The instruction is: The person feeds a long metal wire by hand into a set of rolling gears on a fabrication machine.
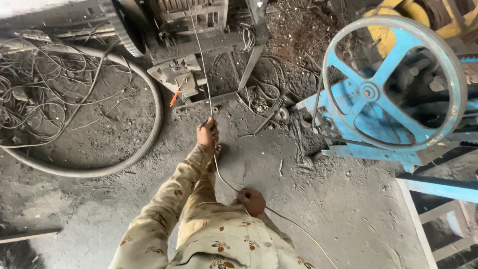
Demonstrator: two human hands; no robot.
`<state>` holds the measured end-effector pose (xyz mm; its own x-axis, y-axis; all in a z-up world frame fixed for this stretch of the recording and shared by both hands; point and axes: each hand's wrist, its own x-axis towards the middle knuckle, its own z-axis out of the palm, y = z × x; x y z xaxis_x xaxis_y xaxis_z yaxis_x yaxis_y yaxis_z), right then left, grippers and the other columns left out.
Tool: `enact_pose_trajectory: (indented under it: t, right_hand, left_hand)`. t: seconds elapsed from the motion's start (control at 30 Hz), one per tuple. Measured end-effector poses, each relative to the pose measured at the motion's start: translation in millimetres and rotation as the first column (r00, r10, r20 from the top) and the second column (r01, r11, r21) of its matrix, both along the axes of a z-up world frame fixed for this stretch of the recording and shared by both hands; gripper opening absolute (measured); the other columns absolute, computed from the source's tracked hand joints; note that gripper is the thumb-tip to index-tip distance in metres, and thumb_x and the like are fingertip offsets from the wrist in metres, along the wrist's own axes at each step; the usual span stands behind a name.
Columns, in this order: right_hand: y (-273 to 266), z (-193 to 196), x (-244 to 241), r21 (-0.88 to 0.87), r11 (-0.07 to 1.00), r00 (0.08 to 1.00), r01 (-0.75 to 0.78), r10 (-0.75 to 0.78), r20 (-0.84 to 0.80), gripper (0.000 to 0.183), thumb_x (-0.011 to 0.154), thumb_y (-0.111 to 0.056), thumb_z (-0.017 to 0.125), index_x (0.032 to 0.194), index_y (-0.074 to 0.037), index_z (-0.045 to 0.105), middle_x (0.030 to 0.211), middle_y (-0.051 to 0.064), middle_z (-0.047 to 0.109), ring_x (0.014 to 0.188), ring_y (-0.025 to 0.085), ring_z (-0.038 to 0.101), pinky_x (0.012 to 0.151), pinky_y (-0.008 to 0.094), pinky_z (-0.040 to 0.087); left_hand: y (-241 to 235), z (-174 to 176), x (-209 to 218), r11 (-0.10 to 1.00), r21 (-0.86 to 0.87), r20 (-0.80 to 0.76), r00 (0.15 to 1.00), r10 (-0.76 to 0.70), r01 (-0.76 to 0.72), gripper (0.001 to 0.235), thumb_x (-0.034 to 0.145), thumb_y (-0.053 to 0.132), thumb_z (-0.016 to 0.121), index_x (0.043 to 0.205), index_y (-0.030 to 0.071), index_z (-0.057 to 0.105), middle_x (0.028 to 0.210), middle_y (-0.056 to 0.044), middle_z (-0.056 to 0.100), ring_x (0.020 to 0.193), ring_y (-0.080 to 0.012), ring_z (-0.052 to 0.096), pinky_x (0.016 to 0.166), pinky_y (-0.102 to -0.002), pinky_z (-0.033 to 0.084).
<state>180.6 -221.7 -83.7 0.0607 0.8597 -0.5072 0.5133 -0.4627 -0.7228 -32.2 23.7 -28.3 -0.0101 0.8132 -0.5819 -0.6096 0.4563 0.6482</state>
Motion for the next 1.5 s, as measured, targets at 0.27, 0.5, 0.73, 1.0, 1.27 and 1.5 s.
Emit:
enact_pose_trajectory:
  t: [0.27,0.5,0.73,1.0,1.27,1.5]
  right_hand:
    - [-28.7,-4.6,31.2,-0.169,0.979,0.984,-0.111,0.132,0.118,0.050,0.084,-0.059,0.069,0.088,-0.011,0.081,0.070,0.019,0.071,0.061,0.033,0.065,0.062,0.043,0.049]
    - [-88.7,-1.5,33.7,-0.094,0.989,0.986,-0.114,0.101,-0.132,0.040,0.086,-0.049,0.068,0.095,-0.012,0.079,0.075,0.018,0.072,0.065,0.034,0.067,0.063,0.044,0.051]
    - [-95.9,17.0,47.2,-0.105,0.982,0.972,-0.157,0.135,-0.191,0.031,0.088,-0.040,0.066,0.102,-0.014,0.076,0.081,0.017,0.074,0.068,0.035,0.070,0.064,0.045,0.053]
    - [-81.8,40.2,47.2,0.022,0.971,0.971,-0.237,0.235,0.051,0.026,0.089,-0.029,0.064,0.110,-0.016,0.073,0.087,0.016,0.076,0.073,0.036,0.072,0.065,0.046,0.056]
    - [-12.6,100.9,32.4,0.069,0.954,0.874,-0.293,0.238,0.423,0.026,0.091,-0.022,0.064,0.116,-0.017,0.071,0.091,0.014,0.076,0.079,0.038,0.072,0.069,0.049,0.056]
    - [-44.1,126.0,45.3,-0.226,0.962,0.939,-0.152,0.212,0.272,0.031,0.095,-0.026,0.059,0.124,-0.019,0.068,0.085,0.011,0.079,0.078,0.030,0.075,0.073,0.043,0.057]
  left_hand:
    - [-46.5,-16.3,24.0,0.999,0.043,0.057,0.998,-0.023,0.021,0.031,0.105,0.033,0.055,0.084,0.010,0.055,0.056,0.004,0.038,0.045,-0.0090,0.034,0.042,-0.028,0.027]
    - [-98.8,-14.0,21.1,0.999,-0.036,-0.094,0.996,-0.006,0.002,0.030,0.104,0.034,0.057,0.083,0.012,0.055,0.057,0.005,0.039,0.045,-0.0075,0.032,0.040,-0.027,0.023]
    - [-144.1,-29.4,45.1,0.985,0.035,-0.109,0.979,0.174,-0.171,0.017,0.099,0.028,0.065,0.096,0.013,0.059,0.070,0.006,0.052,0.057,-0.0068,0.045,0.049,-0.026,0.033]
    - [-88.5,-59.6,35.7,0.971,0.156,-0.171,0.963,0.206,-0.180,0.034,0.103,0.033,0.063,0.078,0.011,0.055,0.066,0.006,0.044,0.055,-0.0064,0.038,0.048,-0.026,0.030]
    - [24.4,-86.4,40.9,0.944,0.175,-0.033,0.957,0.288,-0.278,0.037,0.103,0.034,0.062,0.075,0.012,0.054,0.059,0.004,0.045,0.044,-0.0070,0.036,0.040,-0.026,0.024]
    - [-22.8,-106.9,71.1,0.948,0.147,-0.041,0.956,0.290,-0.282,0.041,0.102,0.042,0.060,0.075,0.013,0.054,0.061,0.004,0.047,0.044,-0.0072,0.038,0.040,-0.026,0.026]
